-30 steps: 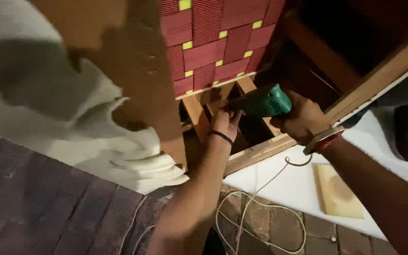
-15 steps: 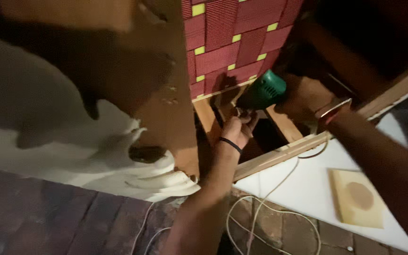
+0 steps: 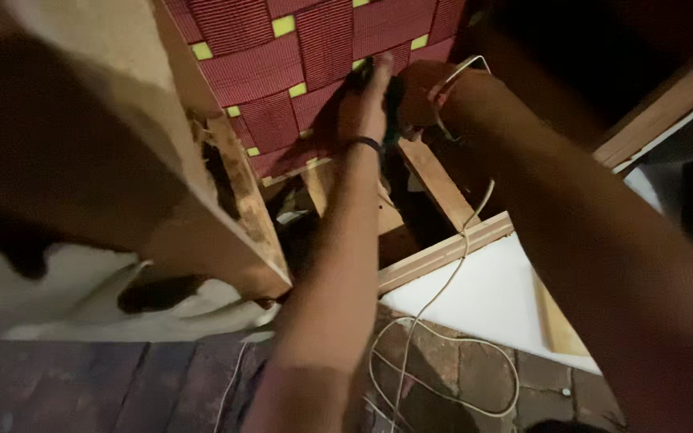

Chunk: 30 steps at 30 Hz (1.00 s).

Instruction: The person uses a green corded drill to make holes in the wooden frame of a chair. They repeatedly pick up screws from a small plastic sheet on the floor and insert them into the drill before drilling into the chair's frame.

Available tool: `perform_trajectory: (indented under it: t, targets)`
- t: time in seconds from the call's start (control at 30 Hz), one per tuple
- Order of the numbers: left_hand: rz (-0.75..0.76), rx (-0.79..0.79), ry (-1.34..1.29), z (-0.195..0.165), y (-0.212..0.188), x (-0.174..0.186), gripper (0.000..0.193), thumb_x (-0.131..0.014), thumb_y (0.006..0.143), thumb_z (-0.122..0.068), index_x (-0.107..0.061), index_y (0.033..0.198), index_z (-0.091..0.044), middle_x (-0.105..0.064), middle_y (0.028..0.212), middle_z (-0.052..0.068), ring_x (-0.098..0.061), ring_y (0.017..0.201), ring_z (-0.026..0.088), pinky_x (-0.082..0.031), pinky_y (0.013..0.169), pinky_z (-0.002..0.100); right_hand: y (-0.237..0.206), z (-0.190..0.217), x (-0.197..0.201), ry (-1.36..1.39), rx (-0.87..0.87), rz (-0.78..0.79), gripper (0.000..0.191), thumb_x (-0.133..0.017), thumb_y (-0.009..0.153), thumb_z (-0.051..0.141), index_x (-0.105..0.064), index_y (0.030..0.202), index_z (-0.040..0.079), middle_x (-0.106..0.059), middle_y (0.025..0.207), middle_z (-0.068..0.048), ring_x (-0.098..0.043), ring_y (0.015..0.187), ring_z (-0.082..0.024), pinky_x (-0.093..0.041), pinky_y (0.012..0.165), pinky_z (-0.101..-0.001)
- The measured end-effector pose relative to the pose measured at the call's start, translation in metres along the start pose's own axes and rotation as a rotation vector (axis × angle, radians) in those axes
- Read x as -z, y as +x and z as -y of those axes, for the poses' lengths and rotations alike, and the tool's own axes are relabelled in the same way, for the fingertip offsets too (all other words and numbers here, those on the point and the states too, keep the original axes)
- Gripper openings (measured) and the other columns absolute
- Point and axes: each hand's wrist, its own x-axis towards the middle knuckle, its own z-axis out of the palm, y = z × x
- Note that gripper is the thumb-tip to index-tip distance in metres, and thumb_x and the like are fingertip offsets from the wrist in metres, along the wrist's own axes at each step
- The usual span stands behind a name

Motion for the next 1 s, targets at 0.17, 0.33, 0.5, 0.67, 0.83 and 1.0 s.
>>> perform_trajectory:
  t: [0.17, 0.33, 0.5, 0.67, 0.83, 1.0]
  targets:
    - [0.039, 0.072, 0.099, 0.002, 0.012, 0.001, 0.100, -0.048, 0.073, -0.083, -0.066, 0.133, -0.005, -0.066, 0.136, 0.023, -0.065, 0.120, 0.040, -0.048, 0.098, 0.049, 0.021, -0.012, -0.008, 0.004, 0.011, 0.031, 0.050, -0.081, 0.080, 0.025, -0.068, 0.125, 0.009, -0.074, 0.112, -0.019, -0.073, 0.100, -0.035, -0.060, 0.087, -0.0441]
    - [0.069, 0.135, 0.148, 0.002, 0.010, -0.002, 0.097, -0.048, 0.076, -0.080, -0.065, 0.133, -0.003, -0.064, 0.138, 0.023, -0.063, 0.122, 0.039, -0.047, 0.100, 0.049, 0.036, -0.024, -0.019, 0.020, 0.022, 0.056, 0.048, -0.080, 0.080, 0.025, -0.069, 0.124, 0.008, -0.075, 0.112, -0.019, -0.073, 0.100, -0.035, -0.060, 0.087, -0.0437]
    - [0.094, 0.180, 0.114, -0.009, 0.005, 0.006, 0.092, -0.048, 0.078, -0.073, -0.061, 0.137, -0.004, -0.058, 0.144, 0.022, -0.056, 0.128, 0.039, -0.043, 0.103, 0.048, 0.053, -0.026, -0.030, 0.053, 0.049, 0.072, 0.047, -0.079, 0.081, 0.025, -0.070, 0.124, 0.008, -0.075, 0.112, -0.019, -0.073, 0.101, -0.035, -0.060, 0.088, -0.0433]
    - [0.047, 0.267, 0.070, -0.009, 0.001, 0.012, 0.093, -0.051, 0.078, -0.072, -0.059, 0.138, -0.002, -0.057, 0.147, 0.021, -0.057, 0.129, 0.037, -0.045, 0.104, 0.048, 0.073, -0.024, -0.050, 0.106, 0.094, 0.085, 0.046, -0.078, 0.081, 0.024, -0.070, 0.123, 0.007, -0.075, 0.112, -0.019, -0.074, 0.101, -0.034, -0.060, 0.088, -0.0429]
    - [0.072, 0.435, 0.166, 0.000, 0.001, 0.015, 0.097, -0.051, 0.079, -0.073, -0.052, 0.142, 0.000, -0.045, 0.152, 0.025, -0.049, 0.133, 0.040, -0.041, 0.103, 0.055, 0.093, -0.021, -0.076, 0.154, 0.126, 0.078, 0.045, -0.077, 0.082, 0.024, -0.071, 0.123, 0.006, -0.075, 0.112, -0.019, -0.074, 0.101, -0.034, -0.060, 0.089, -0.0425]
    - [0.059, 0.369, 0.251, 0.005, 0.001, 0.013, 0.094, -0.043, 0.079, -0.075, -0.062, 0.136, -0.003, -0.057, 0.144, 0.026, -0.055, 0.128, 0.042, -0.042, 0.104, 0.052, 0.108, -0.030, -0.093, 0.184, 0.135, 0.086, 0.044, -0.076, 0.082, 0.024, -0.072, 0.122, 0.006, -0.075, 0.112, -0.019, -0.074, 0.101, -0.034, -0.060, 0.089, -0.0421]
